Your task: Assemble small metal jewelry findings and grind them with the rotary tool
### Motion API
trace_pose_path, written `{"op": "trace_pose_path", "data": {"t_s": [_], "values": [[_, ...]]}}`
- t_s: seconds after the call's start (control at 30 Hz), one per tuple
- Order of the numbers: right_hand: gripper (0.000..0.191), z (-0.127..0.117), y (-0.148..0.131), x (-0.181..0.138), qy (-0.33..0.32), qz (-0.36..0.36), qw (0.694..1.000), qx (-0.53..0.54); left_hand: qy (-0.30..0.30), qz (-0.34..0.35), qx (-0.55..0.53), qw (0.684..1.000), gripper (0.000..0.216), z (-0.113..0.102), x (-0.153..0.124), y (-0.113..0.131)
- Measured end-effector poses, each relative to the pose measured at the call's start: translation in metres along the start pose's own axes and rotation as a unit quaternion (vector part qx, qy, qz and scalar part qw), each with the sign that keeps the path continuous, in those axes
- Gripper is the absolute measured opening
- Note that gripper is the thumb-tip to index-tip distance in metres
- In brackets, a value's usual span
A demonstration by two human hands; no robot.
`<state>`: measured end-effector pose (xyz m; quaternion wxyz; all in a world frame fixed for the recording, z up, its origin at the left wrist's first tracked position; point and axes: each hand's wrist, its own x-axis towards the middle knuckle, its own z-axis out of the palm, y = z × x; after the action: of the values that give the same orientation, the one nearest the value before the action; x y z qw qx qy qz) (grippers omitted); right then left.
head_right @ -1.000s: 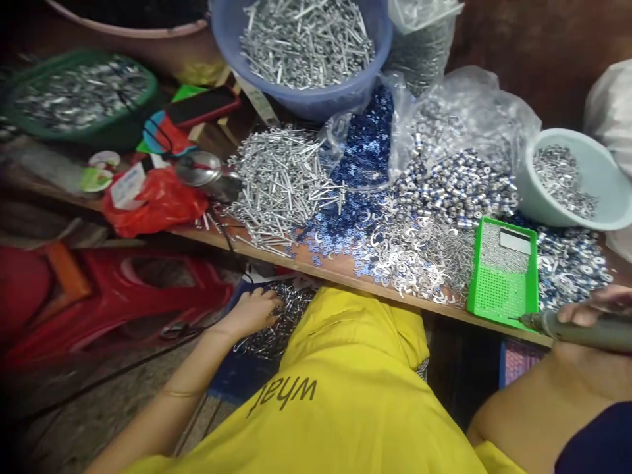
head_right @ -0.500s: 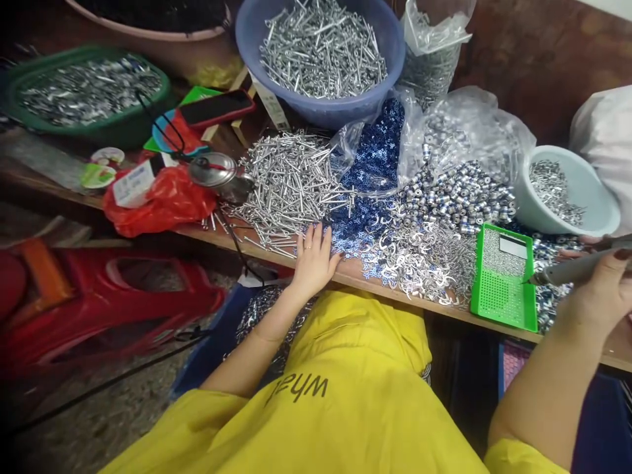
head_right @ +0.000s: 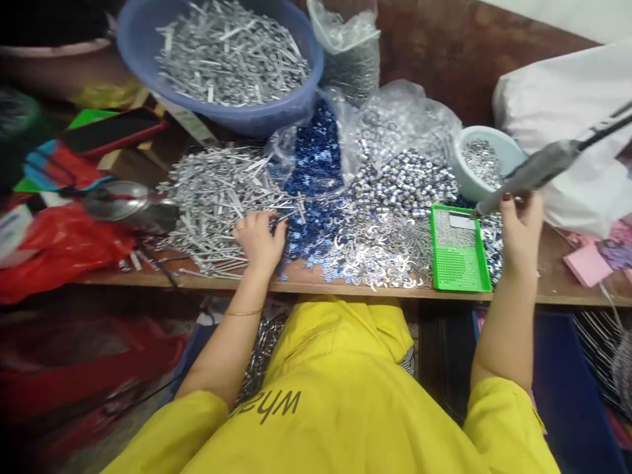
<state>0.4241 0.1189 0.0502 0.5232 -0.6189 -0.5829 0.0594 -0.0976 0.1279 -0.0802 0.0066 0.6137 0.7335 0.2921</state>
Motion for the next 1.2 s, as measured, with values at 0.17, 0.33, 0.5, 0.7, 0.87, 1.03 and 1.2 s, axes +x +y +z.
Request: {"op": "trace_pose_path", "data": {"t_s": [0.17,0.33,0.5,0.7,0.87,1.03,1.2], "values": [[0.04,0.004,-0.047,-0.066,0.168,-0.095,0.975,-0.109,0.025,-0.016,-0.025,0.999,0.028,0.007,0.001,-0.008],[0.022,0.04,-0.051,-0.143,-0.186,-0.006,0.977,-0.104,0.058,0.0,-0.069,0.996,0.033,0.008,0.002,-0.014],[0.02,0.069,-0.033,-0.169,-0.275,0.061,0.954,-0.099,0.086,0.005,-0.077,0.993,0.036,0.007,-0.001,-0.006],[0.022,0.06,-0.039,-0.172,-0.303,0.082,0.923,-0.224,0.148,0.014,-0.09,0.985,0.042,0.006,-0.003,-0.009],[0.021,0.048,-0.044,-0.187,-0.312,0.104,0.909,-0.255,0.092,0.022,-0.09,0.991,0.041,0.011,-0.002,-0.011],[0.024,0.042,-0.049,-0.207,-0.286,0.129,0.894,-0.318,0.068,0.029,-0.101,0.992,0.041,0.011,-0.003,-0.011],[0.025,0.033,-0.054,-0.22,-0.268,0.159,0.872,-0.377,0.067,0.016,-0.115,0.991,0.041,0.011,-0.003,-0.013]]}}
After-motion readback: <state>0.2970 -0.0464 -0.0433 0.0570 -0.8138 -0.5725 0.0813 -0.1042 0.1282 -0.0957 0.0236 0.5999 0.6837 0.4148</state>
